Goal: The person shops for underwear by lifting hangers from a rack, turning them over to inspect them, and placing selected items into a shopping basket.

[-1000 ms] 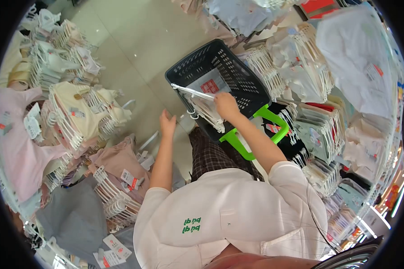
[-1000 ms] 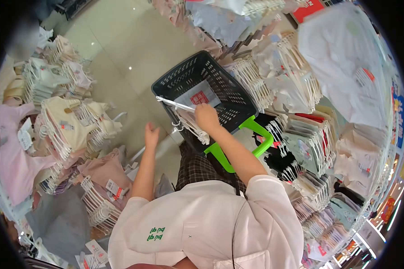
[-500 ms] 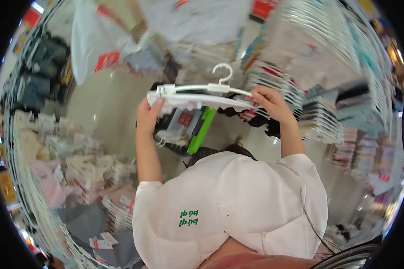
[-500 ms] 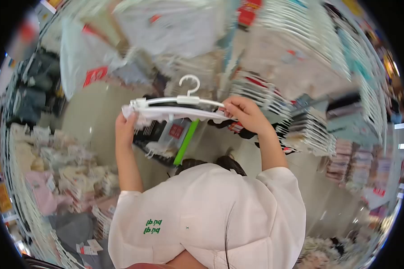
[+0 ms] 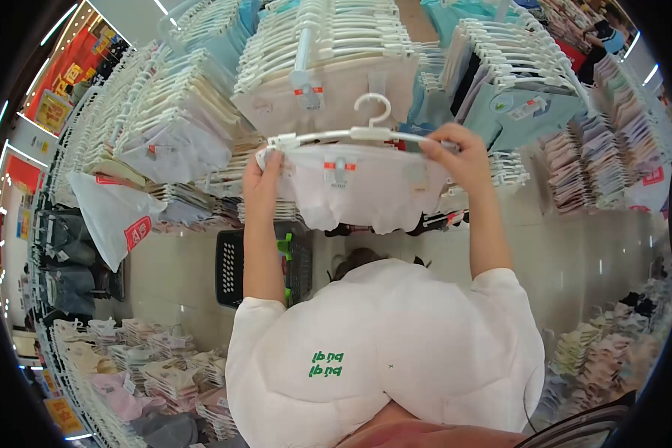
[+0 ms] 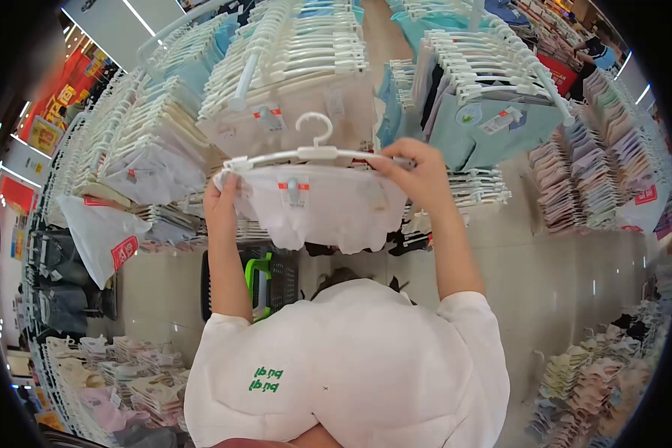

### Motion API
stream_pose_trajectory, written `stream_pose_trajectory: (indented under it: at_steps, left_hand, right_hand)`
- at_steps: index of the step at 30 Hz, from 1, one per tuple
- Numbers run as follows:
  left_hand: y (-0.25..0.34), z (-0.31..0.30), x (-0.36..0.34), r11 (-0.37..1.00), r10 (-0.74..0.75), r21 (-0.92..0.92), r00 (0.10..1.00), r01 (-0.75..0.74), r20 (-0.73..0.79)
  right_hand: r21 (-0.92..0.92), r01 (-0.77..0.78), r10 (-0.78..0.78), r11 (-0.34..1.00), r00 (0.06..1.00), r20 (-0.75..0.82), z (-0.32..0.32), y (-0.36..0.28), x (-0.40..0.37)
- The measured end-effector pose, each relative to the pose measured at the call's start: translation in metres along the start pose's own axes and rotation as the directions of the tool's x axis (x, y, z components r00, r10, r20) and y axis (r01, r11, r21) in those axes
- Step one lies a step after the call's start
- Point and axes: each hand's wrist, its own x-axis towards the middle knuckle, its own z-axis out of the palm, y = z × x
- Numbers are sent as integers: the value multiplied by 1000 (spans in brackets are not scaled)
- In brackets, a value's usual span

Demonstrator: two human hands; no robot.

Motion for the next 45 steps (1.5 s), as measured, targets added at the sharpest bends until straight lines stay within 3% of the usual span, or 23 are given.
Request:
stream_pose_trajectory:
  at_steps: [6,8,16,19,21,25,28,32,34,36,37,39,41,43,45]
  left_hand:
    - [23,11,45,988,125,-63,966,-142,-228]
    - [31,10,54,984,153,-50,958,-170,-243]
    - [16,-5,76,968,198,-87,932,-234,-303]
    - [2,-4,80,976,191,-47,936,-214,-296]
    - [-4,0,80,973,129,-146,942,-181,-311]
    - [-9,-6,82,975,114,-145,942,-166,-316]
    - [-15,-11,88,963,118,-201,950,-180,-289]
    - [-3,-8,80,991,23,-122,961,-58,-275]
    - [-4,-10,75,997,-18,-73,960,-3,-280]
    - [-23,-14,67,990,139,34,946,-135,-291]
    - [-33,-16,59,990,140,39,937,-135,-321]
    - [-59,-19,32,999,38,-4,962,-41,-272]
    - [-86,-27,-6,996,-85,15,969,91,-232]
    - [-128,-45,-50,981,-99,138,960,139,-262]
    - [-144,-58,-99,938,-131,225,872,262,-472]
  right_hand:
    - [-4,86,-86,996,994,-69,1,-15,61]
    - [33,205,-201,978,974,-102,7,-24,75]
    - [-80,237,-243,968,966,-84,24,-34,110]
    - [-181,291,-308,939,949,-69,28,-31,113]
    - [-217,331,-353,918,933,-74,27,-33,114]
    - [-265,403,-432,876,900,-59,33,-33,115]
    - [-330,380,-427,864,900,-84,36,-36,112]
    - [-363,350,-408,863,908,-96,37,-39,108]
    - [-592,516,-714,619,683,-152,39,-39,108]
    - [-609,519,-735,600,658,-163,39,-36,86]
    - [-634,515,-756,577,631,-175,40,-34,70]
    - [-537,554,-722,636,673,-160,52,3,30]
    - [-448,539,-596,714,803,16,70,39,-7]
    - [-154,294,-263,943,945,194,100,81,-48]
    - [-19,-19,25,1000,917,399,121,131,-91]
